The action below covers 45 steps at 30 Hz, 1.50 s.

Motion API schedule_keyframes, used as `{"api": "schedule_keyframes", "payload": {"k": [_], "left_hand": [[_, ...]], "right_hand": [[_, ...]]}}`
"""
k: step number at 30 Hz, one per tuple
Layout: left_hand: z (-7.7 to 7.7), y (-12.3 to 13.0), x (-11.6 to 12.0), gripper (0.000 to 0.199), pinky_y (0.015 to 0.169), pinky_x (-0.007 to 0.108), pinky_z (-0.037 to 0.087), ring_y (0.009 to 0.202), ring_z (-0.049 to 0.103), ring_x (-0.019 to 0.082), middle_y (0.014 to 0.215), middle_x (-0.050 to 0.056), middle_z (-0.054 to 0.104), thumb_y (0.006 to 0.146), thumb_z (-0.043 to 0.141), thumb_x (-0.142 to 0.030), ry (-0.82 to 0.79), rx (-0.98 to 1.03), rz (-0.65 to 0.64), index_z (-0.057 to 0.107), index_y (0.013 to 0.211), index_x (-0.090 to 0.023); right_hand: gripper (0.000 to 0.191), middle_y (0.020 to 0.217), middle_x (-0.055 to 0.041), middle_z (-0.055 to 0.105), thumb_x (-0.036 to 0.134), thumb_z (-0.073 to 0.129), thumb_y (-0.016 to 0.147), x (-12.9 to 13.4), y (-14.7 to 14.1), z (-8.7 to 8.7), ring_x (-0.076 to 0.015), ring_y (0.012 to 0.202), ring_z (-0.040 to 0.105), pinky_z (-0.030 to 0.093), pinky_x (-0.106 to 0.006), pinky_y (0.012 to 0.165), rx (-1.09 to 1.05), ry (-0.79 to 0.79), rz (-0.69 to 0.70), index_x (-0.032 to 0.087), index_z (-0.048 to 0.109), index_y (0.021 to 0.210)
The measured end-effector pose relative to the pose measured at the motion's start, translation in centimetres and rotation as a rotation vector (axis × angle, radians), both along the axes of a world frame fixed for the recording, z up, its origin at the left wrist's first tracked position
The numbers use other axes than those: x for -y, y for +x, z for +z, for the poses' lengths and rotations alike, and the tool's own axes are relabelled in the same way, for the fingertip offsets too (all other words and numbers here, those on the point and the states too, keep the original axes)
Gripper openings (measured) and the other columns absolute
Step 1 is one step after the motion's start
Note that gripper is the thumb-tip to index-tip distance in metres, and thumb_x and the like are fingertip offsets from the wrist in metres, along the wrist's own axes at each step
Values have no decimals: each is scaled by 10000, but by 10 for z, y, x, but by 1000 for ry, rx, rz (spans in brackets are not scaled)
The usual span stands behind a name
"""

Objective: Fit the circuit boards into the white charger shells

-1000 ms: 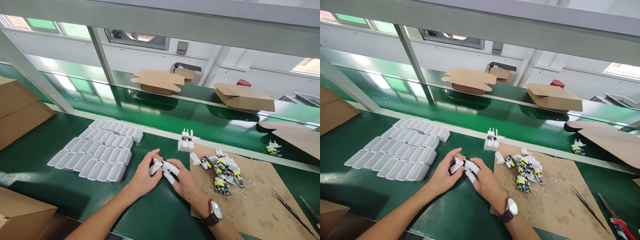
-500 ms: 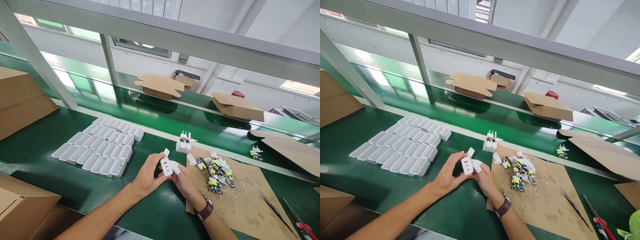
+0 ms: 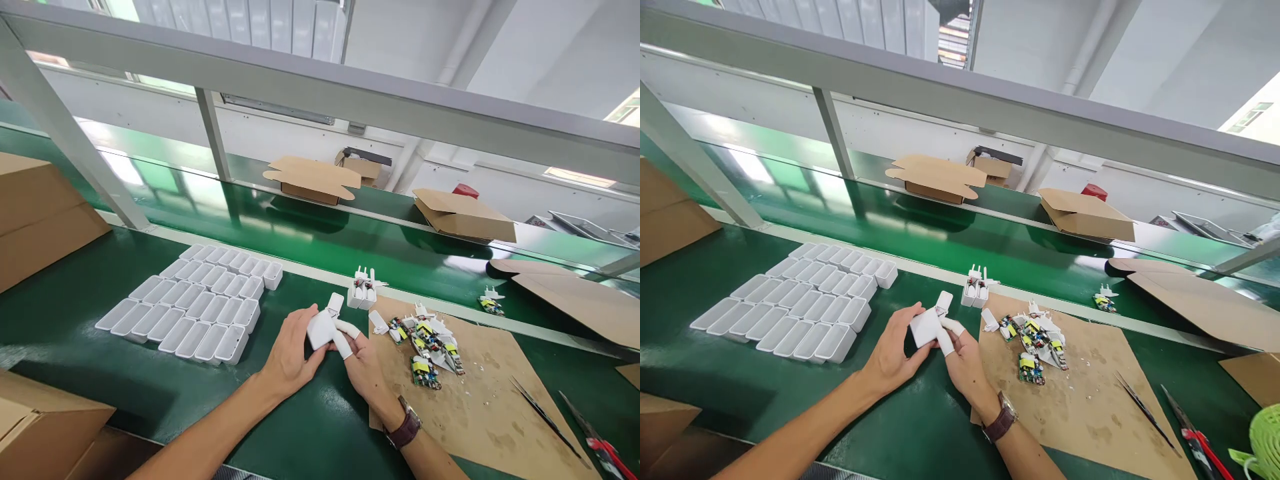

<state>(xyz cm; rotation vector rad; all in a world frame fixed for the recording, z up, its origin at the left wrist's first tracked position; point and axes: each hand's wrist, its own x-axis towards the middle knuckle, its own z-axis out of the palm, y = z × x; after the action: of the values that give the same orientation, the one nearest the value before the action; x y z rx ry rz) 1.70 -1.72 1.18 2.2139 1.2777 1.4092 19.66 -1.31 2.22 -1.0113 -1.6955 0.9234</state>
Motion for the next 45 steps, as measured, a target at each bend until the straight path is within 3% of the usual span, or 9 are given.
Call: {"api": "schedule_keyframes", "payload": {"k": [4,10,16,21,24,29,34,42,45], "left_hand": [[-9,-3,-9,659,962,529,544,1143,622,317,1232,127,643,890,667,-250,-234,27,99,397,1491,-238],[-5,10,-60,714,987,488,559,1002,667,230,1280,112,628,779,728,-232,-499,284,87,450,1436,-209],[4,46,-110,682,989,459,575,1059,686,245,1339,171,647,743,728,-103,-574,277,13,502,1384,-165],[3,58,-106,662,907,396,626,1048,722,228,1400,187,627,801,678,-100,-534,161,-39,489,1431,-167],[17,41,-99,656,1013,453,587,1204,662,267,1434,141,611,777,724,-152,-442,34,-29,543,1406,-201],[65,-26,-102,312,1251,644,246,1511,330,408,1486,165,561,805,718,-194,-244,-212,154,736,1116,-172],[87,-65,-109,172,1086,632,410,1403,438,477,1312,227,664,858,662,-227,-141,-819,460,772,755,-145],[72,-33,-84,326,951,457,546,1126,661,315,1184,141,716,981,456,-304,-50,-645,49,736,860,-190],[58,-35,-67,409,901,391,586,980,709,251,1128,90,721,1025,375,-371,-93,-521,-116,704,838,-216]], "right_hand": [[279,1196,-68,698,224,463,1050,5,2,8,-218,1040,701,620,-367,874,161,187,-47,300,631,1259],[140,936,-77,717,151,533,991,10,5,-5,-227,816,645,515,-363,747,722,546,-16,188,664,960],[40,974,-72,706,165,642,928,10,7,-13,-235,884,616,468,-374,812,892,549,32,181,667,901],[49,1011,-81,709,168,645,913,9,8,-15,-241,915,599,461,-377,832,917,538,53,182,692,906],[66,1034,-84,708,146,639,894,9,7,-17,-244,923,587,461,-386,830,918,562,47,178,695,906],[84,1000,-76,682,137,617,916,8,7,-19,-236,875,561,439,-385,759,896,593,41,175,691,903],[126,1013,-78,679,159,629,912,8,8,-14,-232,888,557,438,-381,756,957,578,83,178,675,796],[86,1120,-83,722,196,629,928,7,12,-2,-234,947,627,496,-375,810,971,533,110,170,704,895],[174,1180,-89,731,226,569,980,-1,31,17,-230,984,660,527,-363,862,880,526,-6,168,717,1051]]}}
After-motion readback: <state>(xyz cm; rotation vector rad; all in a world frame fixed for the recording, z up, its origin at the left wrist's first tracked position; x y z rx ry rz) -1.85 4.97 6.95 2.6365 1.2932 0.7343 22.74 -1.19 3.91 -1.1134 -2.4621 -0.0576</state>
